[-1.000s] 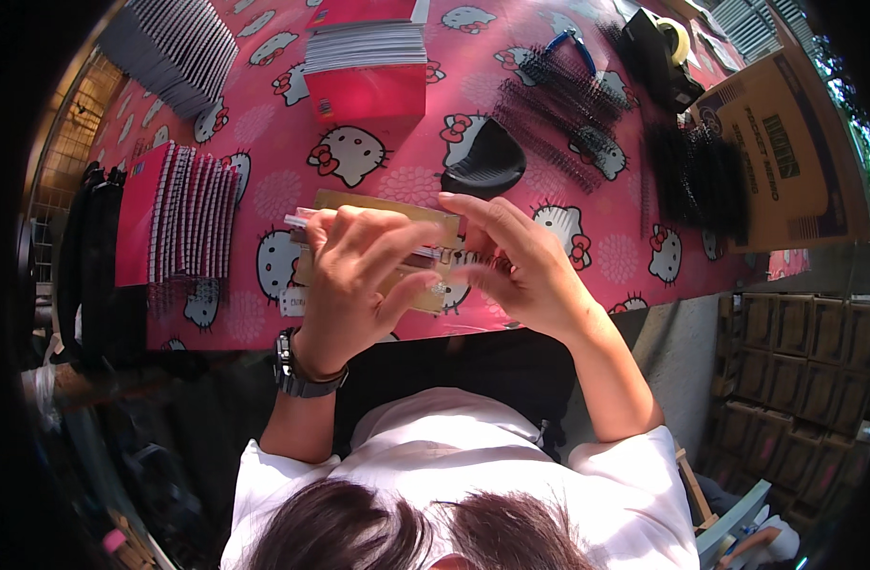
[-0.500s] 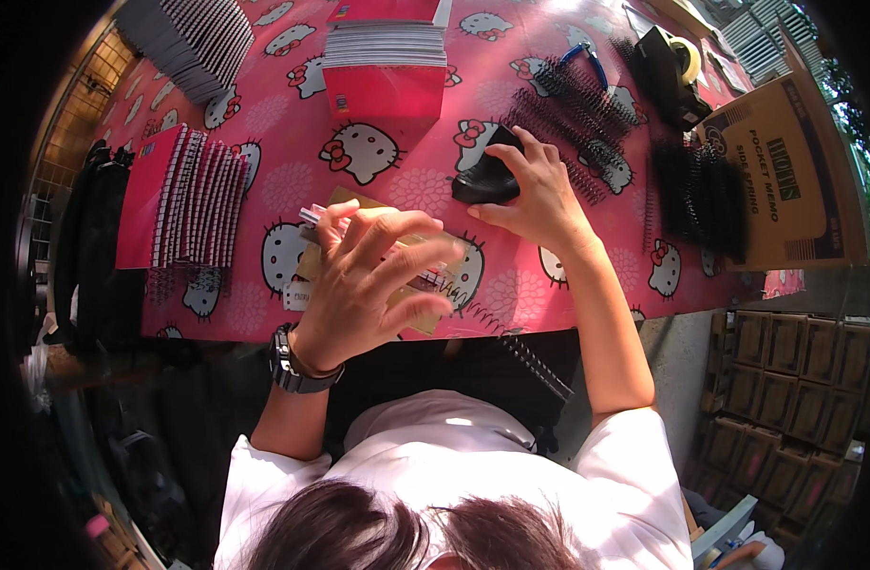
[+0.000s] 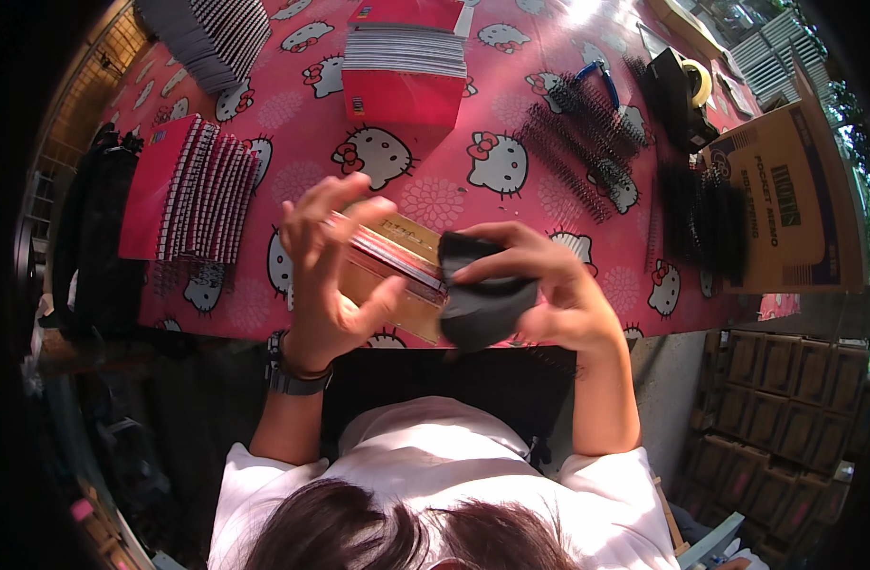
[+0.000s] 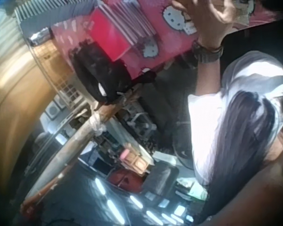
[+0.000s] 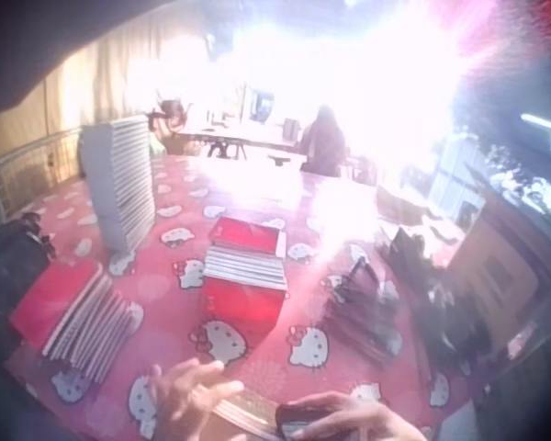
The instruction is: The person aligns notebook covers and paper pages on an alignment block, threads a metal spiral coil through the pre-punched holes by hand, and then uses a hand tool to crimp the ends of the wire.
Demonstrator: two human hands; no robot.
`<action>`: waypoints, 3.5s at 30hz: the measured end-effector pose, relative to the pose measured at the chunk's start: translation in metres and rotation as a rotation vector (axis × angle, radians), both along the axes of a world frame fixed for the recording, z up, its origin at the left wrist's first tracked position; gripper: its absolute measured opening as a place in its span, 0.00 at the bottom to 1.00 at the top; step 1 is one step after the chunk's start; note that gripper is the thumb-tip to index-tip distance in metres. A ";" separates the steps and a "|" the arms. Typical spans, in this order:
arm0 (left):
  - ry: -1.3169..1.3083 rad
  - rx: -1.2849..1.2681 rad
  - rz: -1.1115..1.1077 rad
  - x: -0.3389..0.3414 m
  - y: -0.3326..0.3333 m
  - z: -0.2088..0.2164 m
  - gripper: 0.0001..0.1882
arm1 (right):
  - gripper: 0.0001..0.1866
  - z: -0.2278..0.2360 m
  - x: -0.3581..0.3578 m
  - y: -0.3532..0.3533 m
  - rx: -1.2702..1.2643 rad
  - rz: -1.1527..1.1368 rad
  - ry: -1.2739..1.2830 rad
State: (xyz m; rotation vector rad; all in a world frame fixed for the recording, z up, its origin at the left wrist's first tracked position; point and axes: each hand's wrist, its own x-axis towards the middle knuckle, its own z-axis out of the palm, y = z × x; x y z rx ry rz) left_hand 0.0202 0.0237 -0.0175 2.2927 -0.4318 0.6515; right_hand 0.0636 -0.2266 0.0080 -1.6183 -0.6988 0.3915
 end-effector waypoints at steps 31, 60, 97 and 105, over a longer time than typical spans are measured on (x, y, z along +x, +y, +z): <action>0.117 -0.590 0.155 -0.007 -0.002 -0.031 0.35 | 0.33 -0.011 0.043 0.046 -0.372 -0.176 -0.194; 0.182 -0.742 -0.157 -0.002 -0.007 0.017 0.08 | 0.19 0.018 -0.031 0.067 -0.181 -0.382 -0.564; -0.286 0.116 1.053 -0.023 0.151 0.040 0.13 | 0.35 0.002 -0.016 0.052 -0.245 -0.234 -0.458; -0.041 0.429 0.612 -0.021 0.128 0.060 0.25 | 0.23 -0.026 -0.018 0.077 -0.232 -0.292 -0.480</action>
